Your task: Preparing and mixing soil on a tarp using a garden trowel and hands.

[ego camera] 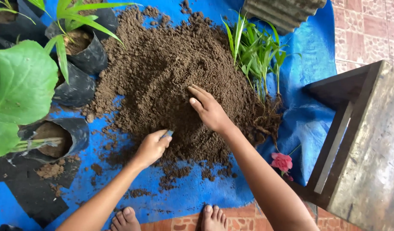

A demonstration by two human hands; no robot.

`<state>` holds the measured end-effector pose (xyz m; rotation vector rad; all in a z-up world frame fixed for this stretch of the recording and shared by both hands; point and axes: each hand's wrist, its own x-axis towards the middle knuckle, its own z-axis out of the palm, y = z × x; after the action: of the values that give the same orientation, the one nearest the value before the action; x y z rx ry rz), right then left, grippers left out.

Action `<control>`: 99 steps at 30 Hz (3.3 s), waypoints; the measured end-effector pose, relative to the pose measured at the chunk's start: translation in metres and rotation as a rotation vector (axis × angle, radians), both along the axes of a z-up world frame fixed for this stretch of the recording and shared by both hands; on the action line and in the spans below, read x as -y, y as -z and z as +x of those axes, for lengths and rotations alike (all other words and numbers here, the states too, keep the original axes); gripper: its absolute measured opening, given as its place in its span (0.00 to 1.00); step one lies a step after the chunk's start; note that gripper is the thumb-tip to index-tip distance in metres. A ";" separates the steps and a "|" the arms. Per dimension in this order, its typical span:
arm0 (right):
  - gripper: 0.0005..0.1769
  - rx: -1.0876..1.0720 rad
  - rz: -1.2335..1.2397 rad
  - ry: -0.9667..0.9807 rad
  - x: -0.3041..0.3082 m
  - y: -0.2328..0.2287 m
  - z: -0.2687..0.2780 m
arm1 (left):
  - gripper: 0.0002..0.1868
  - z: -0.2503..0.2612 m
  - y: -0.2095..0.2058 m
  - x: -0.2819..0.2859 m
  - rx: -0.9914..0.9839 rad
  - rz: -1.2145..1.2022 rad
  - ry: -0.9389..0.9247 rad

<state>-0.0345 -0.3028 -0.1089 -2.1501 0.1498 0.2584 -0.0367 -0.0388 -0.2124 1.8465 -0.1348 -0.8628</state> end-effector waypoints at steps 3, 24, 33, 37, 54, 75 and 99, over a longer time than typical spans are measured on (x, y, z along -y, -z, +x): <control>0.29 -0.004 0.069 0.028 0.006 -0.016 -0.001 | 0.15 0.005 -0.048 -0.002 -0.159 -0.121 -0.060; 0.28 0.194 0.170 0.335 0.040 -0.051 -0.012 | 0.21 0.038 -0.138 -0.023 0.757 0.350 0.229; 0.30 -0.117 0.036 0.399 0.053 -0.032 -0.027 | 0.21 -0.097 -0.079 -0.193 -0.180 0.475 -0.273; 0.26 -0.060 -0.019 0.438 0.052 -0.001 -0.048 | 0.22 -0.141 -0.008 -0.223 -0.303 0.136 -0.289; 0.20 -0.359 1.281 0.559 -0.096 -0.016 -0.127 | 0.33 -0.019 -0.204 0.034 0.021 0.299 0.705; 0.14 -0.463 0.778 1.385 -0.129 0.091 -0.312 | 0.15 -0.056 -0.218 0.006 -0.037 0.455 1.472; 0.12 -0.226 0.028 0.641 -0.044 -0.010 -0.097 | 0.14 -0.068 -0.213 0.005 0.097 0.342 1.440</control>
<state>-0.1314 -0.2583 -0.0987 -1.9253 0.9357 0.1235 -0.1047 -0.0442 0.0005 1.9433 -1.5891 -1.8009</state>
